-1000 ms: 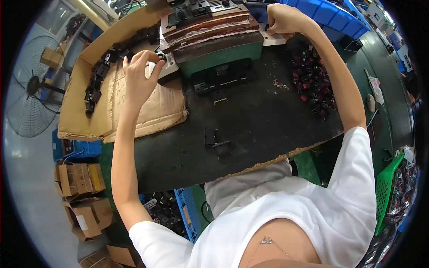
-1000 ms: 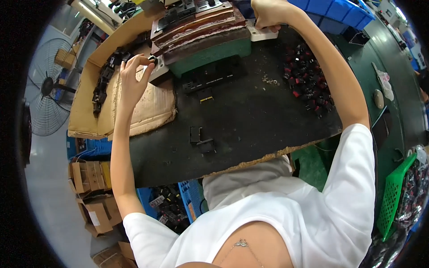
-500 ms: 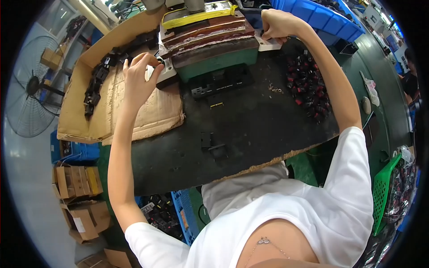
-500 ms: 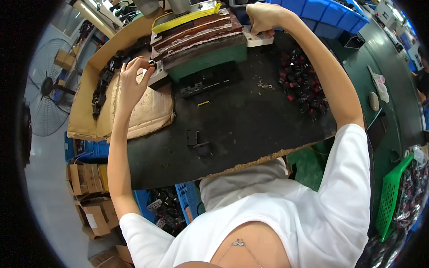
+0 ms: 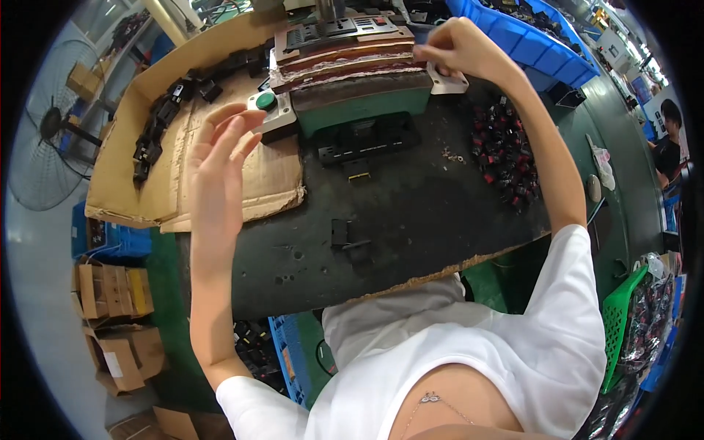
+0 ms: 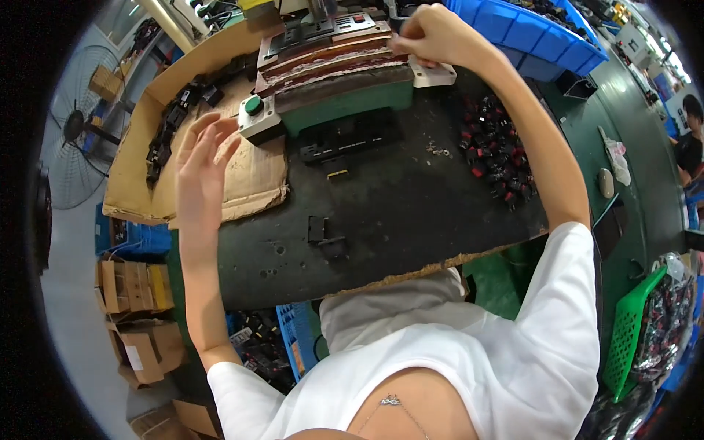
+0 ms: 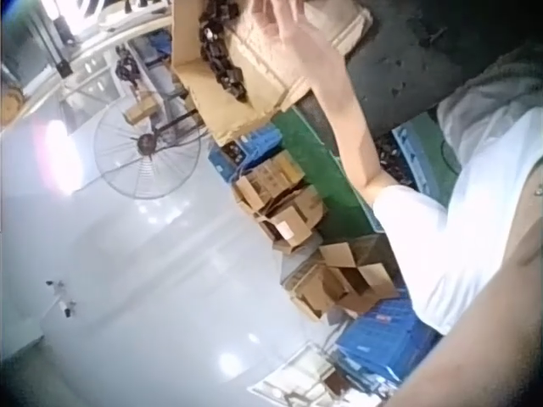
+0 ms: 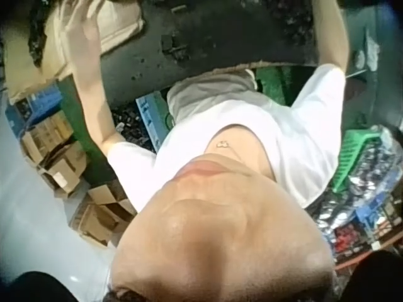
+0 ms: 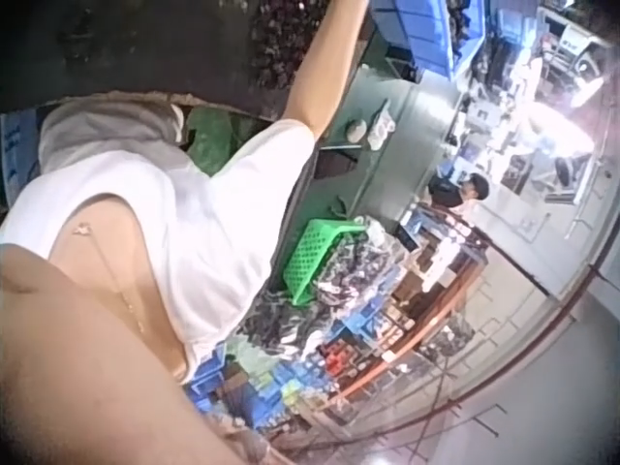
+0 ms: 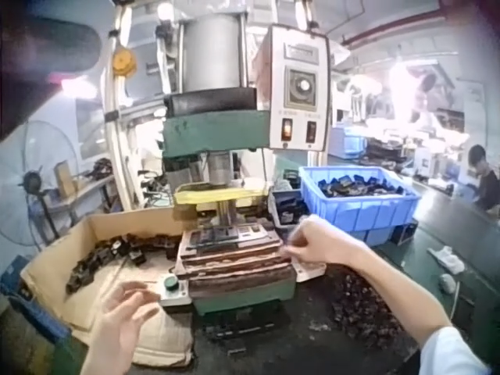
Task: Assembling electronic components into plastic panels using a manual press machine on a factory assembly line.
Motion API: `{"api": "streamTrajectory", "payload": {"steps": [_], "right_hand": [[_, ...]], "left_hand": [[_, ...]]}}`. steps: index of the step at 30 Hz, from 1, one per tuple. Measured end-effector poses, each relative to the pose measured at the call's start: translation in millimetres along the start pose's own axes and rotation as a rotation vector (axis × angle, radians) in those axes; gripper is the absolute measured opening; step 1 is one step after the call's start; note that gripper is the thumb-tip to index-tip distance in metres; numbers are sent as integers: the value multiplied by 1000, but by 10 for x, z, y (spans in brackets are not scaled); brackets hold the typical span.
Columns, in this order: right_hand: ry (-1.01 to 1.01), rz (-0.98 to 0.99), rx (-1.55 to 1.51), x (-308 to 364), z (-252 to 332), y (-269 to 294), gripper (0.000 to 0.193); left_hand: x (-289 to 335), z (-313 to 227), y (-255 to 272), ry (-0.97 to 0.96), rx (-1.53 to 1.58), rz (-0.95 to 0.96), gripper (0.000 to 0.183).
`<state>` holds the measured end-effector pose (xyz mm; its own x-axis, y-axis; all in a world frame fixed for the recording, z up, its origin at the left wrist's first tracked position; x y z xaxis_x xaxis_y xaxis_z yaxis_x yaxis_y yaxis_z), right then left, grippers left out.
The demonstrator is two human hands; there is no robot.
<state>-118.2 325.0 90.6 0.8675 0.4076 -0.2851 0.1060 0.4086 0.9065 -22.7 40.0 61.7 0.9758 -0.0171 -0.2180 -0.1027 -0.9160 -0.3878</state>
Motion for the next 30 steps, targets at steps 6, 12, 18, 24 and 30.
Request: {"api": "streamTrajectory", "payload": {"steps": [6, 12, 18, 24, 30], "right_hand": [[340, -325, 55, -282, 756, 165, 31], [438, -99, 185, -695, 740, -283, 50], [530, -32, 382, -650, 953, -318, 40], [679, -505, 495, -167, 1446, 49, 30], [668, -566, 450, 921, 1834, -82, 54]], "left_hand": [[5, 280, 127, -164, -255, -40, 16], [65, 349, 10, -189, -280, 29, 15], [93, 419, -40, -202, -298, 89, 14], [82, 478, -113, -16, 75, 94, 19], [279, 417, -391, 103, 267, 224, 13]]}}
Point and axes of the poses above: each hand's wrist, its own x-axis away from the middle knuckle, its own y-axis out of the back of the hand, z = x × y, the point moved 10 cm from there along -x, towards the middle knuckle, and after that the axes turned 11 degrees about x, right-handed, at the moved point
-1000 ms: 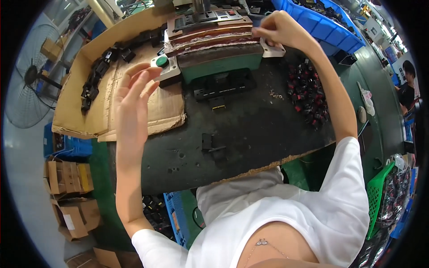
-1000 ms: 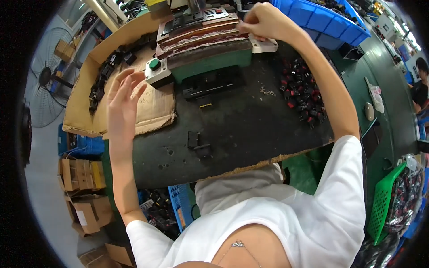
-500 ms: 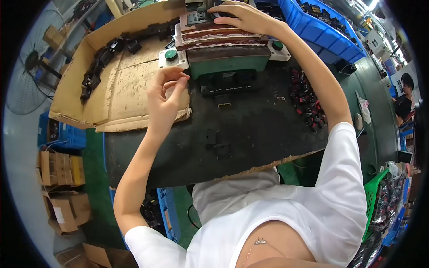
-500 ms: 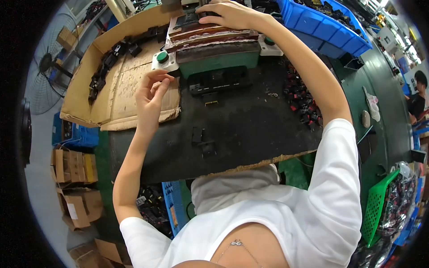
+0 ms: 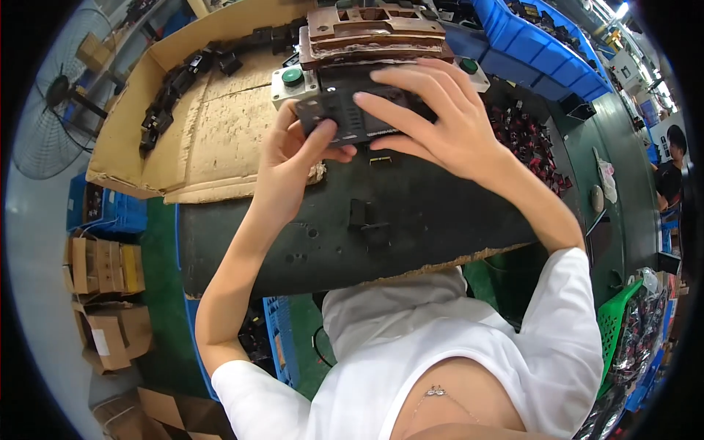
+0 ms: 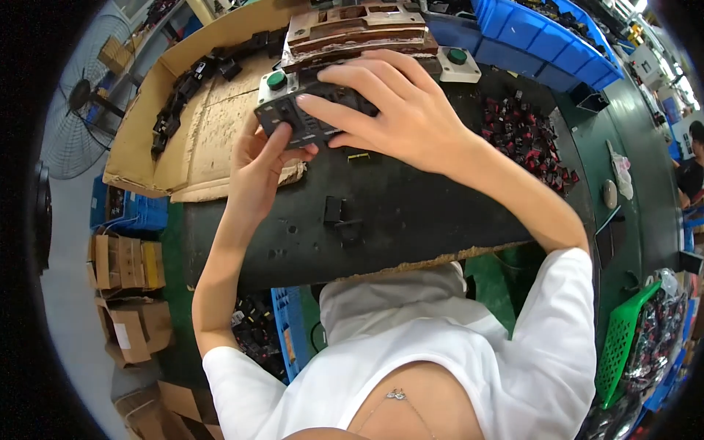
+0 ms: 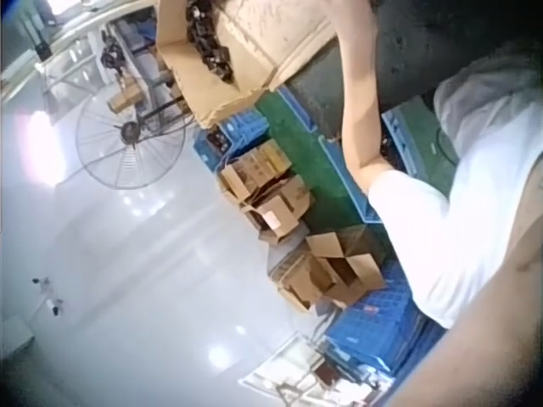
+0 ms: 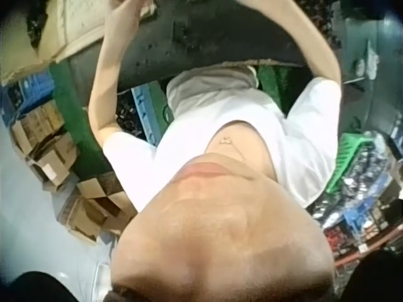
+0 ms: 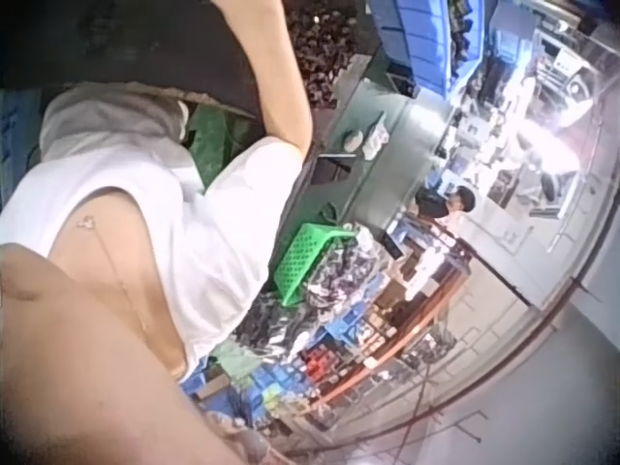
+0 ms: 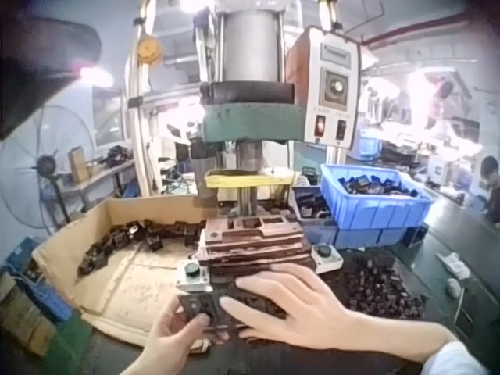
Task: Assembling electronic components into plastic panels using a manual press machine on a factory assembly line.
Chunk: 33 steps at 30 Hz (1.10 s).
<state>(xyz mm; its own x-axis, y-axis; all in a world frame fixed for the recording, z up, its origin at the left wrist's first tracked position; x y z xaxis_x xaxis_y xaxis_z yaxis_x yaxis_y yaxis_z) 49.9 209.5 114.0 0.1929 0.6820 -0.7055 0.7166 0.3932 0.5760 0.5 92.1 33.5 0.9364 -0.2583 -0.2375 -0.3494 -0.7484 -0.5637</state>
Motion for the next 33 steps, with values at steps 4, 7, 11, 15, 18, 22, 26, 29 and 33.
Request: {"api": "streamTrajectory", "payload": {"steps": [4, 7, 11, 15, 18, 22, 26, 29, 33], "right_hand": [[-224, -32, -70, 242, -188, 96, 55], [-690, -9, -433, 573, -655, -68, 46], [-762, 110, -539, 784, -728, -196, 32], [-717, 29, -602, 700, -703, -94, 32], [-702, -20, -602, 706, -700, -43, 32], [-679, -50, -602, 682, -675, 20, 31], [-672, -55, -596, 677, -675, 27, 31], [-684, -56, -608, 678, -669, 28, 31], [-674, -67, -603, 667, -661, 43, 30]], "left_hand": [[-4, 52, 82, -36, -265, 18, 5], [43, -60, 52, -216, -520, 45, 6], [85, -153, 12, -396, -772, 90, 7], [117, -249, 17, -447, -674, 71, 9], [113, -228, 72, -505, -678, 121, 10], [132, -259, 94, -512, -691, 109, 11], [129, -245, 75, -499, -692, 123, 12], [123, -245, 48, -496, -665, 143, 12], [132, -269, -5, -524, -649, 160, 11]]}}
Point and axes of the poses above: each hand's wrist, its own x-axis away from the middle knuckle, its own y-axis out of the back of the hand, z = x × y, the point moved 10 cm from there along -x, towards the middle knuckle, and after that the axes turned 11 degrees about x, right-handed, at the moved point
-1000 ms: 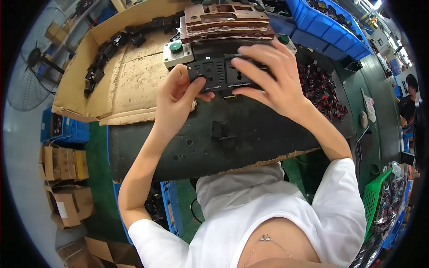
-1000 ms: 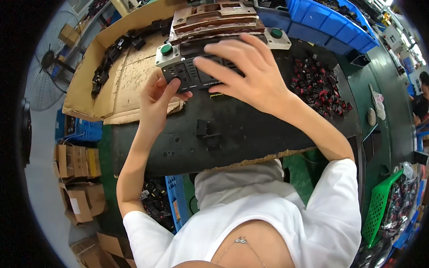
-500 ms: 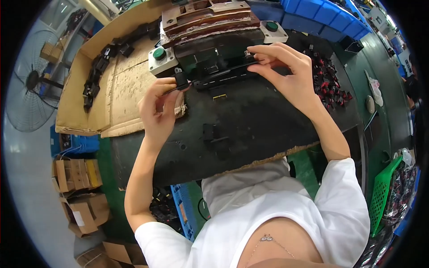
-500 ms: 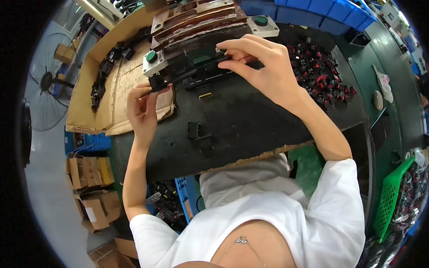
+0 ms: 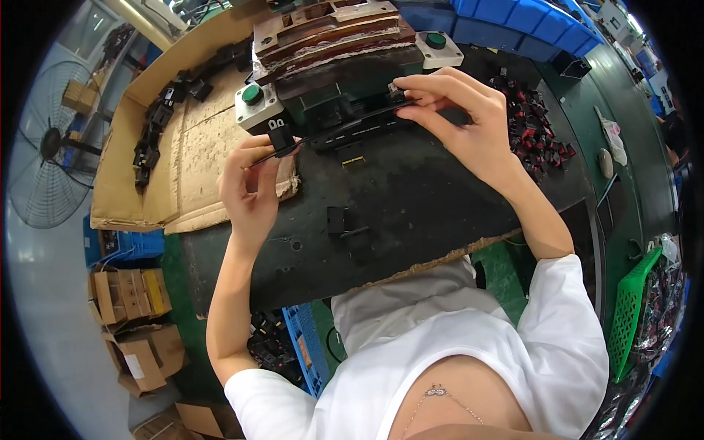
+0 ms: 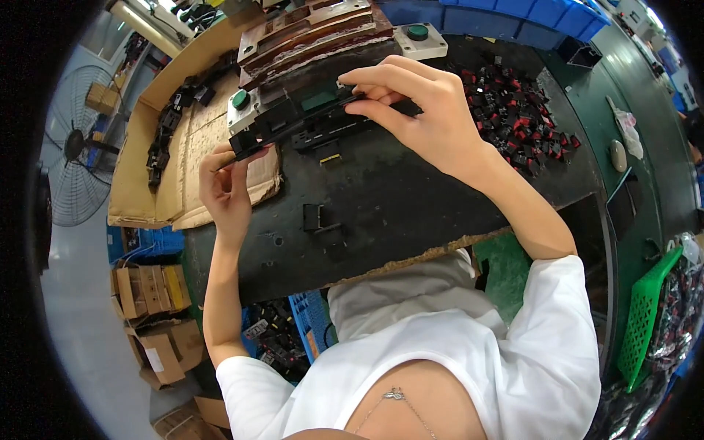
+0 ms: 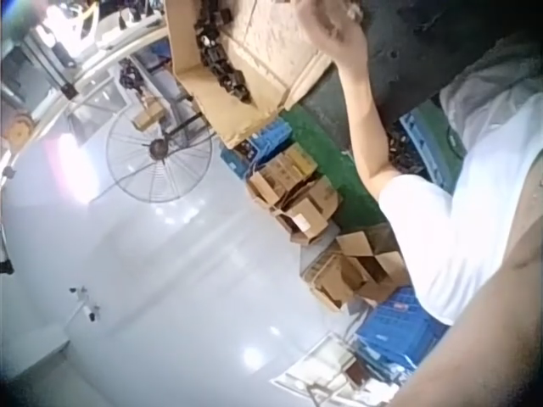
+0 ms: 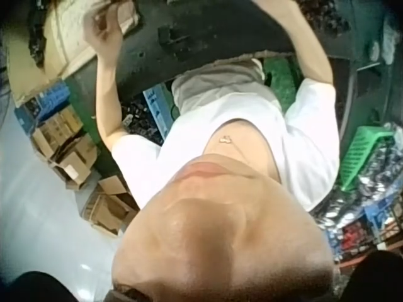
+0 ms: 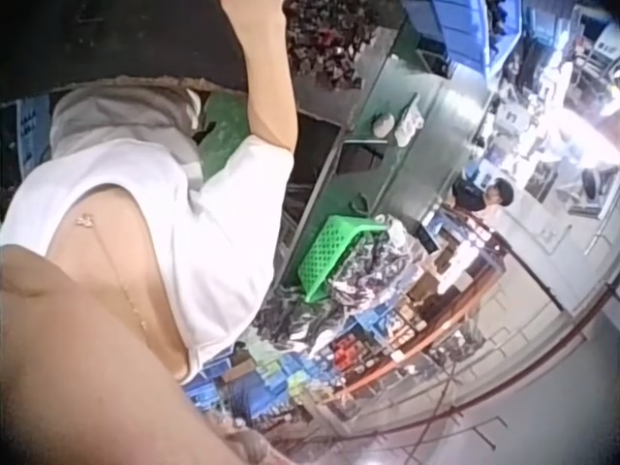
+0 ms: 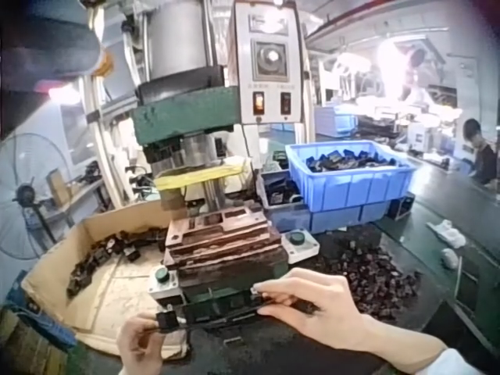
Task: Assembling electronic components into plastic panels using a manual press machine on a factory assembly line.
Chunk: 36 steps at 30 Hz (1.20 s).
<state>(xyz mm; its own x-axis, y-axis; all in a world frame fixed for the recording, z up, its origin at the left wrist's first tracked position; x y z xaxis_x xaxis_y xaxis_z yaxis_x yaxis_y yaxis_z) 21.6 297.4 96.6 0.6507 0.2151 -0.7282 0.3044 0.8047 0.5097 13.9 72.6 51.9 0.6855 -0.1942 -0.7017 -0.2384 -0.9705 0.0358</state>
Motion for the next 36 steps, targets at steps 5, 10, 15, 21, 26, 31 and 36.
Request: {"api": "streamTrajectory", "payload": {"steps": [5, 10, 15, 21, 26, 31, 36], "right_hand": [[18, -11, 7, 0, 1, -4, 29], [-109, 106, -133, 33, -179, -137, 17], [-765, 364, -644, 365, -623, -561, 17], [-1160, 374, -1191, 623, -686, -865, 9], [-1270, 350, -1309, 664, -662, -891, 8], [-1323, 332, -1333, 703, -666, -912, 7], [-1295, 346, -1353, 705, -680, -935, 8]], "left_hand": [[-8, -4, -19, -1, 23, -6, 10], [-10, 16, -35, 240, 96, -17, 14], [55, 218, -233, 683, 492, -63, 51], [68, 144, -245, 715, 434, -136, 50], [127, 202, -268, 815, 426, -190, 49], [142, 233, -265, 836, 539, -103, 48], [160, 263, -248, 835, 519, -78, 46]]}}
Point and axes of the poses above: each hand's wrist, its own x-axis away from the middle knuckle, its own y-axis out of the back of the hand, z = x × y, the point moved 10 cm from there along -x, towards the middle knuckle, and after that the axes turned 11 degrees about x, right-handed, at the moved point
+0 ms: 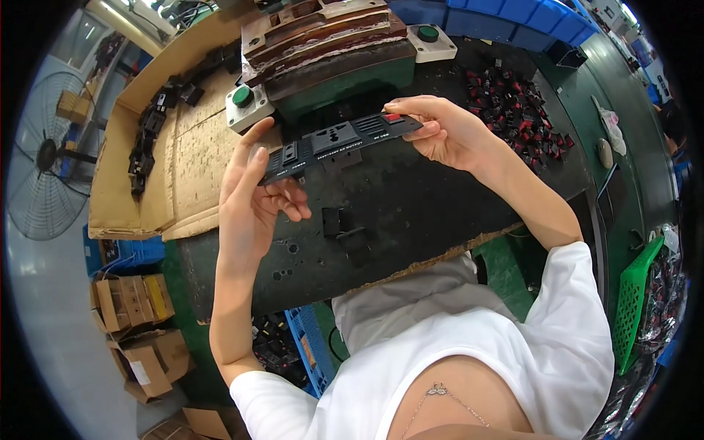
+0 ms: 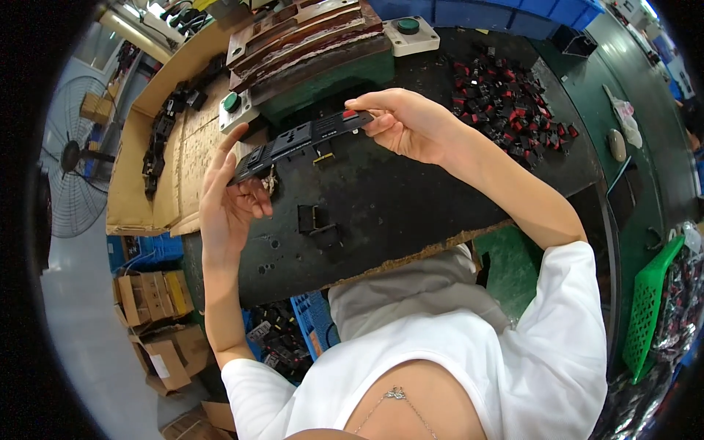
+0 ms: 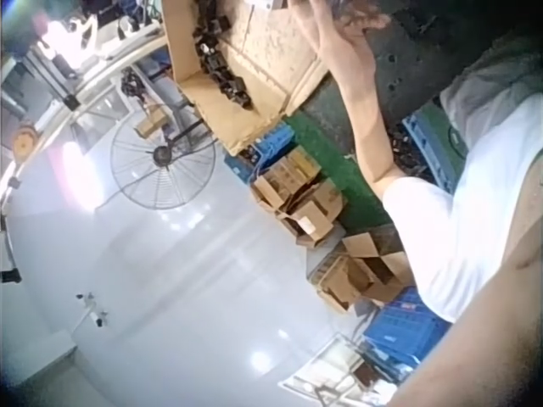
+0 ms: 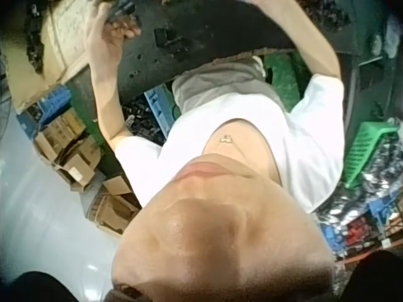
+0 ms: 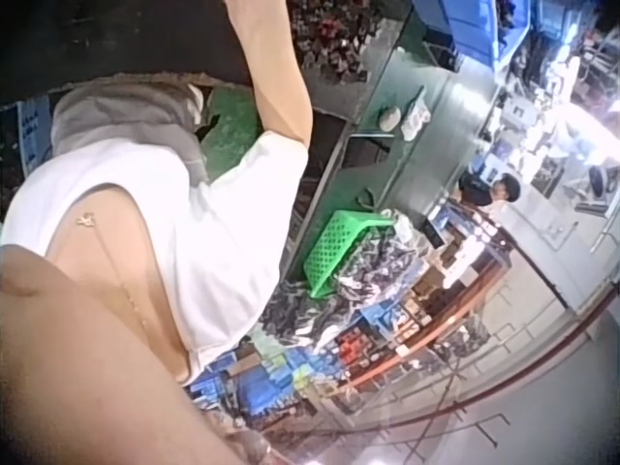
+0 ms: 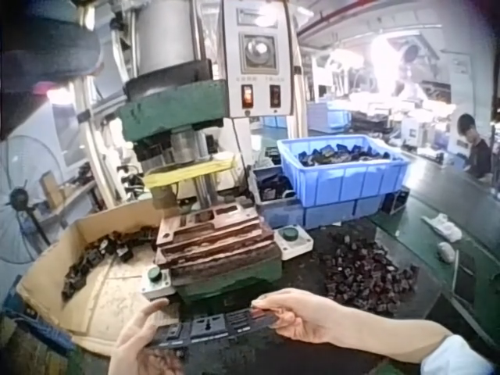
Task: Assembling electronic components into plastic panels using a manual press machine on a factory assembly line.
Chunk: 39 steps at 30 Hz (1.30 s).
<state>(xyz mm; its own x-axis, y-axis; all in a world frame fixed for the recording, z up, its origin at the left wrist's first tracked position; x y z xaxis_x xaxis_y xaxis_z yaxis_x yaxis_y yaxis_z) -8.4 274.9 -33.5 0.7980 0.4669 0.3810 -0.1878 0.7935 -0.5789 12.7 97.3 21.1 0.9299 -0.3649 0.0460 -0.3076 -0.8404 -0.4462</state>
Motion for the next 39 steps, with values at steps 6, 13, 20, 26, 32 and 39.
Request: {"api": "streamTrajectory", "payload": {"steps": [6, 13, 20, 26, 32, 39], "right_hand": [[428, -101, 497, 142, 427, -45, 12], [618, -27, 764, 260, 394, -398, 17], [661, -4, 858, 278, 332, -459, 17], [652, -5, 884, 285, 345, -511, 17], [602, 137, 861, 292, 332, -603, 28], [834, 52, 1757, 388, 644, -638, 21]], "left_hand": [[-70, 91, 269, -9, 216, -159, 52], [-26, 477, -75, 160, 2, -24, 40], [-14, 299, -13, -74, 31, -89, 19], [31, 202, -17, -151, 4, -76, 16], [140, -191, 127, -376, -103, -101, 12], [445, -842, 123, -732, -223, -114, 9]]}}
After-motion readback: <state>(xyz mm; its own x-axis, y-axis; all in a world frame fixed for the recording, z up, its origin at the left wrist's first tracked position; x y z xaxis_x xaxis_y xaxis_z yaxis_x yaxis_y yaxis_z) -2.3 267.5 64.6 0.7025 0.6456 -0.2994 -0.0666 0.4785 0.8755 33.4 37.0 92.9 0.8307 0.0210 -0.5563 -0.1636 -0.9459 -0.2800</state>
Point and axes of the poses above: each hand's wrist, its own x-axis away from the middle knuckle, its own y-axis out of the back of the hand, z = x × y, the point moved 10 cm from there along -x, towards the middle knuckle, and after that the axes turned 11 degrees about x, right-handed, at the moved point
